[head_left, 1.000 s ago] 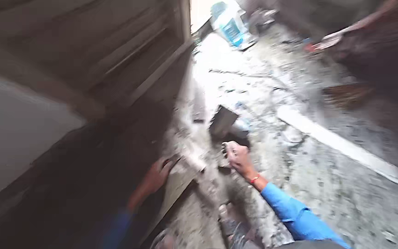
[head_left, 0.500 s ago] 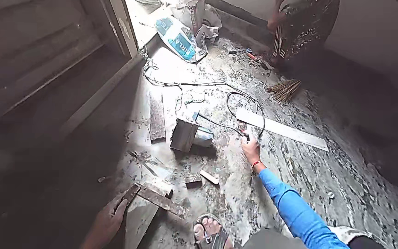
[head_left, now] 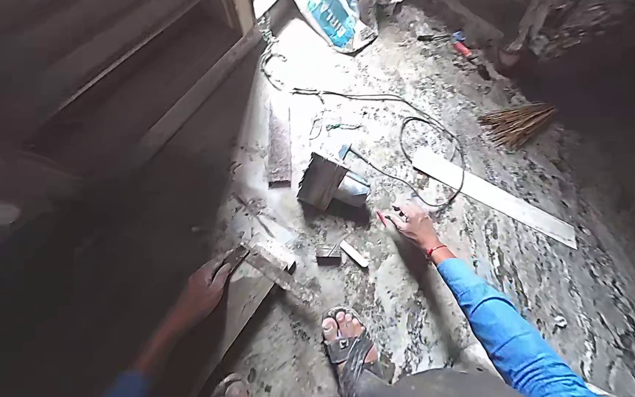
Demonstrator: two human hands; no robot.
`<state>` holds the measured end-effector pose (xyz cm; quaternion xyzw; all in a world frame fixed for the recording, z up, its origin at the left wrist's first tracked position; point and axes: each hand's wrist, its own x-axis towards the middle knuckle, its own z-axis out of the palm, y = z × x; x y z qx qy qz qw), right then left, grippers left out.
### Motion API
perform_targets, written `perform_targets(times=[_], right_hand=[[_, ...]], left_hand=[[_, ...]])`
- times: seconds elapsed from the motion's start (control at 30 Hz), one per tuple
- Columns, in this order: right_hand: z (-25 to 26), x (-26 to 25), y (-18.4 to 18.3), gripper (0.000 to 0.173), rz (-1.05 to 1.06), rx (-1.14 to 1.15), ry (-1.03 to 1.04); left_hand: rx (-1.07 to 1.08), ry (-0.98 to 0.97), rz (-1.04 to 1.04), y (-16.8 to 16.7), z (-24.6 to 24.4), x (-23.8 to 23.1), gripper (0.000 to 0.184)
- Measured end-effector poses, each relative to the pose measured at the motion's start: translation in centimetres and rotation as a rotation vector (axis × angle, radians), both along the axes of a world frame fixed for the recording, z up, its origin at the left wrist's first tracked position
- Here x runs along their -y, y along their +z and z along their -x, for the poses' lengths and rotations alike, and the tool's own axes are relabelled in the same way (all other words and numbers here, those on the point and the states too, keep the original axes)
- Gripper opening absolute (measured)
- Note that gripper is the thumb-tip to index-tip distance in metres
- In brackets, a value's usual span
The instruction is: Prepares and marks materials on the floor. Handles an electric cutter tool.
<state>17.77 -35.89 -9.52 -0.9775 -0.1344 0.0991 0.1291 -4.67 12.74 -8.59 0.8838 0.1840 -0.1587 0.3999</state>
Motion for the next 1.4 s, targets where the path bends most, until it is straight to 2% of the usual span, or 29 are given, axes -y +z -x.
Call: perform_targets(times=[0.07,0.1,0.2,0.3,0.4,0.47,0.6,0.7,0.83,0.93,1.07,1.4], right_hand=[[-0.3,-2.5,-0.8,0.056,0.034,-0.156,0.033],[-0.1,-3.5,-0.9,0.053,0.046,-0.19,0.051],[0.4,-5.6,-1.8,0.04,0.039,-0.149,0.076],[1.4,-6.1,-0.8,0.035,0.048,-0.106,0.074],[3.8,-9.3,0.8,0.033,-0.194,-0.031,0.19],[5.8,-13.5,1.9,0.03,-0.333,-0.1,0.296],[9.1,-21.4,2.4,0.03,-0.44,-0.184,0.474],[10.3,-24.6,1.2,0.024,-0.523,-0.088,0.544],[10.7,-25.8,0.0,0.025,-0.545,-0.019,0.56],[10.4,-25.6,0.4,0.022,-0.579,0.003,0.538],[9.7,-24.7,0.3,0.021,-0.581,-0.014,0.499],[10.6,-26.8,-1.3,0.022,-0.534,-0.004,0.595]], left_hand=[[-0.004,-0.024,0.036,0.2,-0.2,0.0,0.04],[-0.007,-0.036,0.051,0.2,0.0,0.0,0.041],[-0.008,-0.009,0.062,0.7,0.1,-0.8,0.041],[-0.03,0.037,0.11,0.1,0.0,-0.5,0.042],[-0.041,0.059,0.126,-0.1,0.1,-0.5,0.04],[-0.042,0.086,0.117,-0.3,0.2,-0.6,0.038],[-0.059,0.109,0.141,-0.3,0.1,-0.7,0.039],[-0.054,0.134,0.153,-0.8,0.2,-0.9,0.034],[-0.062,0.155,0.158,-0.2,0.1,-0.6,0.037],[-0.136,0.175,0.205,3.0,-1.1,0.3,0.04],[-0.063,0.133,0.155,-0.5,-0.3,-0.7,0.038],[-0.066,0.128,0.132,-0.3,-0.1,-0.6,0.039]])
